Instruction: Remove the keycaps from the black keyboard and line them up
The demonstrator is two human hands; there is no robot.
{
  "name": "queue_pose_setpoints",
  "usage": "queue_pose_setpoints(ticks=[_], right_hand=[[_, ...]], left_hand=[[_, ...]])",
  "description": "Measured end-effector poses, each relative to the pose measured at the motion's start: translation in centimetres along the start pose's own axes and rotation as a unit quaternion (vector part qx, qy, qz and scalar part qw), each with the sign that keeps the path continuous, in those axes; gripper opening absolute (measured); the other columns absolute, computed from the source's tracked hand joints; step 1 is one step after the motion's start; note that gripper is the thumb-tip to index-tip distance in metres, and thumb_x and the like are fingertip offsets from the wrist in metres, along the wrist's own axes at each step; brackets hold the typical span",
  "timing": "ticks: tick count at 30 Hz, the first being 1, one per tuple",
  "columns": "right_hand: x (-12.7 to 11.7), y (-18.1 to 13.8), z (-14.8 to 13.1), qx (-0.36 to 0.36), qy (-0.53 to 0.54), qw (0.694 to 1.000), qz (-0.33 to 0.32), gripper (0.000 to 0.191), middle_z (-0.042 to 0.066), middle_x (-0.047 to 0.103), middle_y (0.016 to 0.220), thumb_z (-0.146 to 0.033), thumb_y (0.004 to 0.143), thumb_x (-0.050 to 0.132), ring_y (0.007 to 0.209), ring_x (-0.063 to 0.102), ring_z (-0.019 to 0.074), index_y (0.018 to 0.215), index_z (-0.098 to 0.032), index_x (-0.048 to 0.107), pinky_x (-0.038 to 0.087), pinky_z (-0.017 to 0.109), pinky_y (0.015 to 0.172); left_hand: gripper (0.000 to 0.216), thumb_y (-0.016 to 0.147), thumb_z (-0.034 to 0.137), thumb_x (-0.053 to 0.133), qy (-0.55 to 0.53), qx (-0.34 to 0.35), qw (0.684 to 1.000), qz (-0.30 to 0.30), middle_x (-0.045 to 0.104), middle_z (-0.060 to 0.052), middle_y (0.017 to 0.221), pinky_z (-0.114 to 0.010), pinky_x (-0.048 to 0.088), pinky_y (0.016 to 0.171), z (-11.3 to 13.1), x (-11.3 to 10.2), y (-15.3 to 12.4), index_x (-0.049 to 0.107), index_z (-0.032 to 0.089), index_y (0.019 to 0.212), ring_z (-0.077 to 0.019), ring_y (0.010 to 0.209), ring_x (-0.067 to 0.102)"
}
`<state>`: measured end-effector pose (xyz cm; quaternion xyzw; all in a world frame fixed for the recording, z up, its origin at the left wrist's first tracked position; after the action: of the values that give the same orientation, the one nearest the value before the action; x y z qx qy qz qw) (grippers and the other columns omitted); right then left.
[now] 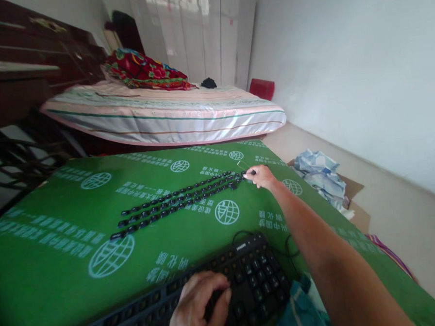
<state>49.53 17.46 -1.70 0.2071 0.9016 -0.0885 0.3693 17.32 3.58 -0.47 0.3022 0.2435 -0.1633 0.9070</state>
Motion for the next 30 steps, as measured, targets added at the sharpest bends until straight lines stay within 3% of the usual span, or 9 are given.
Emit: queue_pose_setpoints(ticks=[3, 9, 14, 18, 22, 30], right_hand=[[-2.1, -2.1, -1.0, -0.016, -0.011, 0.998, 0.061, 0.036, -0.001, 0.058, 0.051, -0.050, 0.078, 0.056, 0.040, 0.051, 0.0076, 0.074, -0.015, 0.063, 0.039, 0.018, 0.042], [-5.7, -10.6, -5.3, -0.093, -0.120, 0.968, 0.200, 0.052, -0.001, 0.050, 0.045, -0.060, 0.078, 0.044, 0.051, 0.052, 0.0129, 0.053, -0.017, 0.058, 0.035, 0.022, 0.051], [-2.6, -18.6, -7.1, -0.060, -0.008, 0.991, 0.122, 0.047, -0.003, 0.049, 0.040, -0.056, 0.076, 0.050, 0.039, 0.045, 0.0094, 0.053, -0.016, 0.058, 0.034, 0.021, 0.045], [0.9, -22.5, -7.6, -0.030, 0.072, 0.994, 0.081, 0.045, -0.003, 0.049, 0.039, -0.054, 0.075, 0.053, 0.035, 0.042, 0.0079, 0.049, -0.017, 0.052, 0.032, 0.020, 0.040], [2.6, -23.7, -7.8, -0.038, 0.062, 0.994, 0.088, 0.044, -0.003, 0.049, 0.040, -0.053, 0.074, 0.055, 0.035, 0.041, 0.0076, 0.048, -0.017, 0.051, 0.031, 0.019, 0.039], [3.7, -23.6, -8.5, -0.094, -0.019, 0.993, 0.070, 0.048, -0.004, 0.044, 0.041, -0.054, 0.078, 0.052, 0.040, 0.038, 0.0069, 0.047, -0.017, 0.049, 0.029, 0.018, 0.041]], left_hand=[[0.011, 0.079, 0.016, 0.053, -0.016, -0.021, 0.999, -0.045, 0.065, -0.001, 0.077, -0.028, 0.052, 0.072, 0.6, -0.1, 0.4, 0.062, 0.022, 0.079, -0.0168, 0.076, 0.063], [0.014, 0.080, 0.015, 0.050, -0.067, -0.070, 0.995, 0.004, 0.067, -0.002, 0.078, -0.027, 0.052, 0.070, 0.6, -0.7, 0.9, 0.063, 0.021, 0.081, -0.0160, 0.075, 0.064], [0.014, 0.081, 0.016, 0.050, -0.098, -0.101, 0.989, 0.034, 0.067, -0.001, 0.084, -0.029, 0.052, 0.077, -0.1, -0.6, 0.6, 0.062, 0.020, 0.087, -0.0154, 0.080, 0.064], [0.017, 0.080, 0.013, 0.049, -0.107, -0.108, 0.988, 0.040, 0.067, -0.001, 0.087, -0.030, 0.051, 0.080, -0.5, -0.5, 0.6, 0.062, 0.020, 0.089, -0.0148, 0.082, 0.063], [0.020, 0.078, 0.008, 0.049, -0.116, -0.111, 0.986, 0.042, 0.068, 0.000, 0.086, -0.028, 0.050, 0.080, -0.6, -0.4, 0.6, 0.062, 0.019, 0.090, -0.0138, 0.081, 0.063], [0.022, 0.076, 0.003, 0.049, -0.115, -0.105, 0.987, 0.034, 0.066, 0.000, 0.083, -0.027, 0.050, 0.077, -0.2, -0.3, 0.7, 0.062, 0.018, 0.085, -0.0131, 0.079, 0.063]])
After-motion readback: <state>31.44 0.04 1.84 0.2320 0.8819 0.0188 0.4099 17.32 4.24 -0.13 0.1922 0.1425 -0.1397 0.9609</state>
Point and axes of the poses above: each hand's wrist, its own y-axis towards the middle knuckle, its own x-axis out of the palm, z = x × y, the point moved 6 cm from there along y, towards the middle knuckle
